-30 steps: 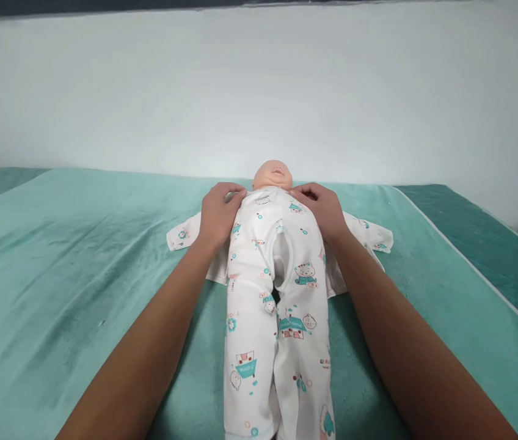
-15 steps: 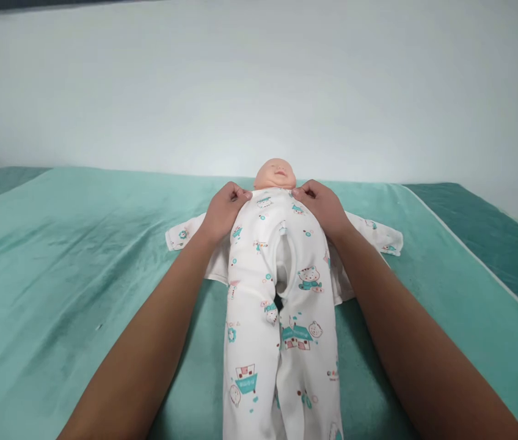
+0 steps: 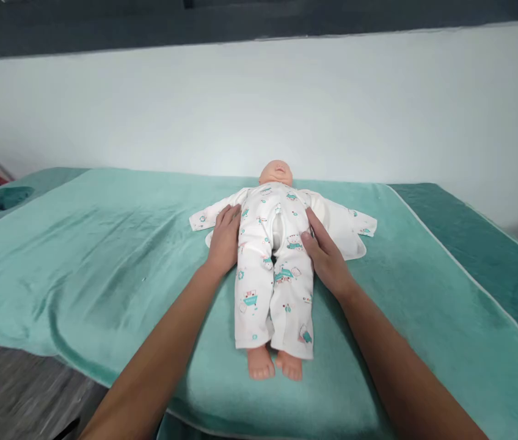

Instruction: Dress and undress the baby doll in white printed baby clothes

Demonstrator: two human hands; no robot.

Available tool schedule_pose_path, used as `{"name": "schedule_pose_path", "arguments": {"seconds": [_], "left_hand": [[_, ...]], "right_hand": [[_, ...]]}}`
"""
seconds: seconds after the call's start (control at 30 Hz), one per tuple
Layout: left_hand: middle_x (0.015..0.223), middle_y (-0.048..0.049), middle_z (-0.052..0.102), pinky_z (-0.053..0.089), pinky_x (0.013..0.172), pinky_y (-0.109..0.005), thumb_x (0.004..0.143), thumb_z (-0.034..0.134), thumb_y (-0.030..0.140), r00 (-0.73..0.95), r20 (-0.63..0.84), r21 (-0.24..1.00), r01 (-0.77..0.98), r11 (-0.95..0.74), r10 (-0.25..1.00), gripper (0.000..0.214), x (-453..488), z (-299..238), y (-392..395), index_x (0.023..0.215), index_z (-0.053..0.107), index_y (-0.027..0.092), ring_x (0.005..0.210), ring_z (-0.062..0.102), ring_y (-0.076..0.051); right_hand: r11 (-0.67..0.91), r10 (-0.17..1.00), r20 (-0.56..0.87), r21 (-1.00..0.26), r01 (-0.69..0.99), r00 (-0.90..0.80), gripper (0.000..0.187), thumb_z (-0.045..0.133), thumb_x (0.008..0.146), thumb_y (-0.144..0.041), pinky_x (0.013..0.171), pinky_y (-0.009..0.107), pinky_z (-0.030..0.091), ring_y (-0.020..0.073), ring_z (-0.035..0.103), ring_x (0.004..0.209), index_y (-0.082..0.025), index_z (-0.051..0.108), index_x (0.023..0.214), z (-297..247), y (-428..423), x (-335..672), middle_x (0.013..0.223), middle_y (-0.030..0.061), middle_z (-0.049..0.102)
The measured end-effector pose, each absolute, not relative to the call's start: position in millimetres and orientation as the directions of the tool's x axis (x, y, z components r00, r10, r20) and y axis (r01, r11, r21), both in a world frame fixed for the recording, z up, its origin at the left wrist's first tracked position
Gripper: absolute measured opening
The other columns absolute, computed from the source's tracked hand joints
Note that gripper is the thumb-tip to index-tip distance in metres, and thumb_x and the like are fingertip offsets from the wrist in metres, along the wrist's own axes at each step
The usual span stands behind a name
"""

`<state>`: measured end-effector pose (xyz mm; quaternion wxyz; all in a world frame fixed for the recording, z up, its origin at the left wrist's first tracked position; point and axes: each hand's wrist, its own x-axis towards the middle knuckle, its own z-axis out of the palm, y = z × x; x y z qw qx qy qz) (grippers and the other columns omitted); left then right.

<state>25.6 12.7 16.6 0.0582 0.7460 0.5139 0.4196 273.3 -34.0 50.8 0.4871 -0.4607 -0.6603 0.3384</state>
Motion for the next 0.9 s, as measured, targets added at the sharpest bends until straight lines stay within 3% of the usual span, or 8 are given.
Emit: {"name": "schedule_pose_path", "arguments": {"seconds": [0.13, 0.23, 0.33, 0.4, 0.53, 0.63, 0.73, 0.9], "left_hand": [[0.135, -0.0124, 0.060, 0.039, 0.114, -0.047, 0.092, 0.049, 0.025, -0.055, 0.573, 0.646, 0.644, -0.409, 0.818, 0.035, 33, 23, -32, 0.125, 0.060, 0.020, 0.132, 0.050, -0.025], [0.115, -0.0079, 0.065, 0.050, 0.098, -0.039, 0.094, 0.051, 0.030, -0.190, 0.516, 0.776, 0.518, -0.361, 0.835, 0.020, 35, 25, -85, 0.109, 0.061, 0.022, 0.110, 0.061, -0.021], [0.100, -0.0048, 0.064, 0.051, 0.085, -0.033, 0.094, 0.051, 0.029, -0.033, 0.402, 0.833, 0.428, -0.351, 0.915, 0.012, 35, 18, -145, 0.099, 0.060, 0.023, 0.095, 0.062, -0.019], [0.100, -0.0046, 0.062, 0.050, 0.088, -0.034, 0.090, 0.055, 0.023, 0.074, 0.365, 0.835, 0.415, -0.362, 0.928, 0.012, 34, 11, -177, 0.101, 0.058, 0.024, 0.096, 0.061, -0.019], [0.108, -0.0064, 0.062, 0.046, 0.097, -0.040, 0.079, 0.060, 0.012, 0.113, 0.354, 0.798, 0.481, -0.363, 0.928, 0.027, 36, 4, -201, 0.102, 0.054, 0.024, 0.104, 0.060, -0.023], [0.101, -0.0051, 0.063, 0.046, 0.091, -0.039, 0.079, 0.055, 0.012, 0.111, 0.340, 0.806, 0.477, -0.350, 0.934, 0.019, 38, 6, -195, 0.094, 0.054, 0.023, 0.098, 0.059, -0.022], [0.093, -0.0032, 0.062, 0.048, 0.084, -0.034, 0.082, 0.054, 0.016, 0.095, 0.273, 0.896, 0.338, -0.289, 0.957, 0.008, 41, 14, -189, 0.087, 0.056, 0.022, 0.091, 0.060, -0.019], [0.088, -0.0012, 0.061, 0.048, 0.077, -0.029, 0.087, 0.059, 0.025, -0.015, 0.213, 0.969, 0.129, -0.210, 0.977, 0.005, 50, 34, -193, 0.088, 0.056, 0.021, 0.083, 0.059, -0.016]], "right_hand": [[0.477, 0.875, 0.472, -0.799, 0.366, -0.109, 0.053, 0.056, 0.096, -0.044, 0.126, 0.052, 0.020, 0.0227, 0.028, 0.153, -0.032, 0.047, 0.147, 47, -74, 268, 0.163, 0.0035, 0.035], [0.570, 0.817, 0.537, -0.702, 0.427, -0.208, 0.041, 0.058, 0.095, -0.035, 0.122, 0.053, 0.030, 0.0243, 0.037, 0.148, -0.032, 0.054, 0.136, 42, -117, 267, 0.157, 0.0063, 0.044], [0.609, 0.792, 0.526, -0.645, 0.462, -0.309, 0.033, 0.062, 0.093, -0.028, 0.113, 0.049, 0.043, 0.0252, 0.046, 0.139, -0.031, 0.057, 0.126, 38, -163, 267, 0.146, 0.0082, 0.053], [0.616, 0.787, 0.501, -0.612, 0.496, -0.360, 0.030, 0.062, 0.092, -0.024, 0.107, 0.046, 0.046, 0.0254, 0.052, 0.131, -0.029, 0.058, 0.121, 43, -183, 264, 0.136, 0.0087, 0.059], [0.605, 0.796, 0.351, -0.482, 0.634, -0.493, 0.029, 0.058, 0.087, -0.010, 0.103, 0.047, 0.044, 0.0265, 0.056, 0.116, -0.023, 0.062, 0.112, 67, -190, 252, 0.116, 0.0068, 0.068], [0.593, 0.805, 0.240, -0.331, 0.734, -0.542, 0.021, 0.058, 0.085, -0.008, 0.095, 0.046, 0.043, 0.0275, 0.057, 0.106, -0.020, 0.066, 0.100, 85, -183, 242, 0.102, 0.0072, 0.070], [0.599, 0.800, 0.201, -0.221, 0.770, -0.565, 0.009, 0.060, 0.090, -0.016, 0.087, 0.043, 0.042, 0.0283, 0.057, 0.102, -0.019, 0.067, 0.096, 95, -180, 234, 0.099, 0.0089, 0.071], [0.573, 0.816, 0.233, -0.207, 0.793, -0.529, 0.011, 0.060, 0.095, -0.028, 0.079, 0.039, 0.040, 0.0252, 0.059, 0.090, -0.020, 0.062, 0.089, 94, -183, 221, 0.095, 0.0077, 0.071]]}}
